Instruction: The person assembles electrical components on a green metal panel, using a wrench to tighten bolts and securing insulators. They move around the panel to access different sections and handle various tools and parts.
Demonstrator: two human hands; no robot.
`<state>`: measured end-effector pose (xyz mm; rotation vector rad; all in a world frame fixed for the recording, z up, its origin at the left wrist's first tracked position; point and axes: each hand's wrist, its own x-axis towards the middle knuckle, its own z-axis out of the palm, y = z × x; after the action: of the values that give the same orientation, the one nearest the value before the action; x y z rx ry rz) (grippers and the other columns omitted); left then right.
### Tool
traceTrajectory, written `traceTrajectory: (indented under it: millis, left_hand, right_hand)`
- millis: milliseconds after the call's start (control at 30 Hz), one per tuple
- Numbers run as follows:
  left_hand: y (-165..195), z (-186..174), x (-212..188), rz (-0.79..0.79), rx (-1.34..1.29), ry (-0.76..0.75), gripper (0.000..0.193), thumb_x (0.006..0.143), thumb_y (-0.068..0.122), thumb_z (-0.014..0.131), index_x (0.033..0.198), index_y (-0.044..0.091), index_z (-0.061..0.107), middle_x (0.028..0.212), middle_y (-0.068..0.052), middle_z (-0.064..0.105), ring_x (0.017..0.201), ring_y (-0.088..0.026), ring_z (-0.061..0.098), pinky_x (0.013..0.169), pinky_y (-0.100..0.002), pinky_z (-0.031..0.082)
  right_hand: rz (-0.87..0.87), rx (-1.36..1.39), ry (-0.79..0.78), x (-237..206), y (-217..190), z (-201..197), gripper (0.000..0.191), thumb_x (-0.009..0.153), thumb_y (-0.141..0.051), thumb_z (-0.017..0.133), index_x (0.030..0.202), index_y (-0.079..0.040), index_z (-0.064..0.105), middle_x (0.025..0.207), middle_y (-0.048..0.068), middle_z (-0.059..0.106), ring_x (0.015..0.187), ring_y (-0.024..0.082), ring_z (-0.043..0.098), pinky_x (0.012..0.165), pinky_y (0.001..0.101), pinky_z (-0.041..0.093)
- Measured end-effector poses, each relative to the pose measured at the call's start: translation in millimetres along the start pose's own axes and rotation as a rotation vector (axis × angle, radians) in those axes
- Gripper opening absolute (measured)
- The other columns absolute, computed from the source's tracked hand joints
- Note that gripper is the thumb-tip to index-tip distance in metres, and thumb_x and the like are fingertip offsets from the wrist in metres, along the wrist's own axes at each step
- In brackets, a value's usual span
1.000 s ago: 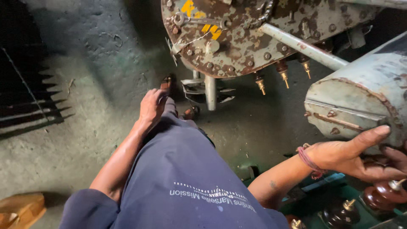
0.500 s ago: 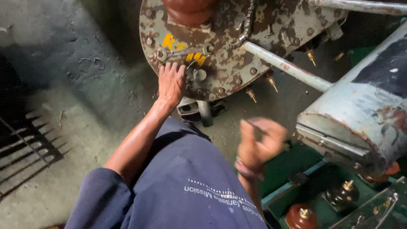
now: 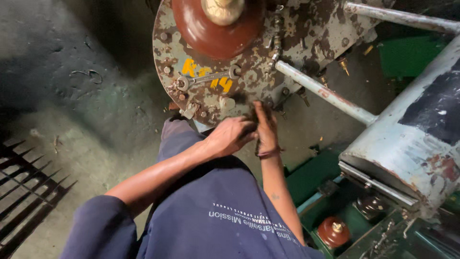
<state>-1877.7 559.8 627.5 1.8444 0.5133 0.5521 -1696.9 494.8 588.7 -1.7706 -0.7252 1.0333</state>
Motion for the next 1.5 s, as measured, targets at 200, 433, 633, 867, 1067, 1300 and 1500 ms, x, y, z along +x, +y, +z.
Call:
traceTrajectory:
  millis: [200,433,633,867,1067,1300,1500]
  left_hand:
    - [-41.5,19.0,23.9,-0.498,-0.380,-0.011,0.037,0.098,0.031,0.059,0.117,-0.001,0.067,0.097,-0.023,0.074,0.088,-0.036,0.072,0.082,-0.042,0.055]
    - [-89.3,76.0,100.6,-0.536,-0.760,0.521,0.036,0.104,0.027,0.059,0.124,-0.001,0.068,0.111,-0.015,0.075,0.099,-0.026,0.068,0.087,-0.037,0.052]
    - [-124.1,99.2,149.9,-0.767,-1.578,0.526,0.034,0.106,0.029,0.052,0.121,-0.001,0.055,0.100,-0.020,0.073,0.083,-0.029,0.071,0.071,-0.041,0.058]
    - [-150.1,115.4,152.9,-0.561,-1.739,0.477,0.031,0.109,0.017,0.045,0.127,-0.007,0.052,0.110,-0.024,0.070,0.089,-0.032,0.073,0.082,-0.042,0.063]
    - [-150.8,108.7,149.0,-0.568,-1.756,0.410,0.032,0.110,0.014,0.035,0.132,-0.006,0.048,0.112,-0.026,0.068,0.089,-0.032,0.073,0.083,-0.042,0.063]
    - [-148.2,101.9,146.2,-0.556,-1.768,0.367,0.033,0.112,0.013,0.035,0.131,-0.010,0.047,0.113,-0.026,0.068,0.093,-0.034,0.073,0.084,-0.043,0.063]
    - [-142.3,94.5,144.9,-0.547,-1.761,0.348,0.031,0.110,0.013,0.037,0.135,-0.004,0.045,0.112,-0.023,0.068,0.092,-0.031,0.073,0.084,-0.040,0.063]
  right_hand:
    - [0.244,0.170,0.158,-16.4,-17.4,-26.0,0.034,0.105,-0.046,0.054,0.093,-0.015,0.058,0.061,-0.005,0.039,0.051,0.007,0.032,0.049,0.0263,0.026]
    - [0.202,0.241,0.101,-25.6,-23.8,-21.5,0.043,0.110,-0.044,0.047,0.078,-0.016,0.046,0.059,-0.003,0.035,0.052,0.009,0.034,0.054,0.0276,0.033]
    - [0.210,0.041,0.176,-40.0,-4.8,-21.8,0.049,0.110,-0.038,0.047,0.069,-0.012,0.050,0.058,0.000,0.043,0.052,0.010,0.040,0.053,0.0286,0.034]
    - [0.022,-0.286,0.148,-48.0,21.7,-2.3,0.042,0.110,-0.028,0.048,0.080,-0.002,0.061,0.067,0.003,0.061,0.061,0.012,0.055,0.061,0.0296,0.044]
    - [0.002,-0.367,0.139,-50.8,15.8,5.0,0.036,0.110,-0.022,0.049,0.085,0.000,0.063,0.072,0.007,0.065,0.065,0.015,0.059,0.064,0.0328,0.048]
    - [0.005,-0.428,0.126,-49.9,5.3,10.8,0.035,0.108,-0.023,0.049,0.088,0.000,0.066,0.073,0.006,0.069,0.065,0.015,0.065,0.065,0.0314,0.051]
    - [-0.039,-0.527,0.137,-53.0,-3.8,9.0,0.035,0.109,-0.024,0.052,0.092,0.003,0.065,0.077,0.010,0.067,0.068,0.020,0.060,0.066,0.0344,0.049]
